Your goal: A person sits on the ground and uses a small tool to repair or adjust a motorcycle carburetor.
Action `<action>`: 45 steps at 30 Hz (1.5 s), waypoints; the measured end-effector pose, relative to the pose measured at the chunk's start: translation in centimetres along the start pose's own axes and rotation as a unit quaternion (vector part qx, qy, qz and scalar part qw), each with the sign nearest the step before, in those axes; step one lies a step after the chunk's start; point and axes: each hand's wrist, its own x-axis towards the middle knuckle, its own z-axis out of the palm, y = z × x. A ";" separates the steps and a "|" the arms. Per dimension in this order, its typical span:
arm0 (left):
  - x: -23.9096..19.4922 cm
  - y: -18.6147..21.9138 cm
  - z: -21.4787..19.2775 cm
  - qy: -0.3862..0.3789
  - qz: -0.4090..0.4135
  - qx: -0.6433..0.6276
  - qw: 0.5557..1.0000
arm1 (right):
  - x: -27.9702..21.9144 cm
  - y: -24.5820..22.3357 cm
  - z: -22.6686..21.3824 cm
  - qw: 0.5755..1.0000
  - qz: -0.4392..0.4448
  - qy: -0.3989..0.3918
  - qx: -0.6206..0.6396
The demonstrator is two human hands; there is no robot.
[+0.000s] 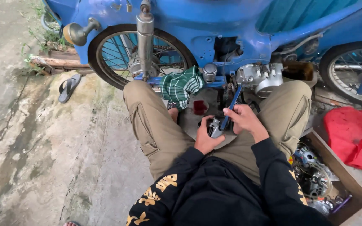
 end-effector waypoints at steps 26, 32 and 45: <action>0.9 -1.6 0.9 0.048 0.001 -0.004 0.999 | -0.7 0.3 1.2 0.998 -0.025 0.058 0.003; 1.2 -1.9 1.1 0.060 -0.011 -0.005 0.998 | -1.1 0.2 1.0 0.997 -0.023 0.068 0.012; 1.3 -2.2 0.4 0.088 0.014 -0.014 0.996 | -0.7 1.3 1.5 0.997 -0.007 0.060 0.041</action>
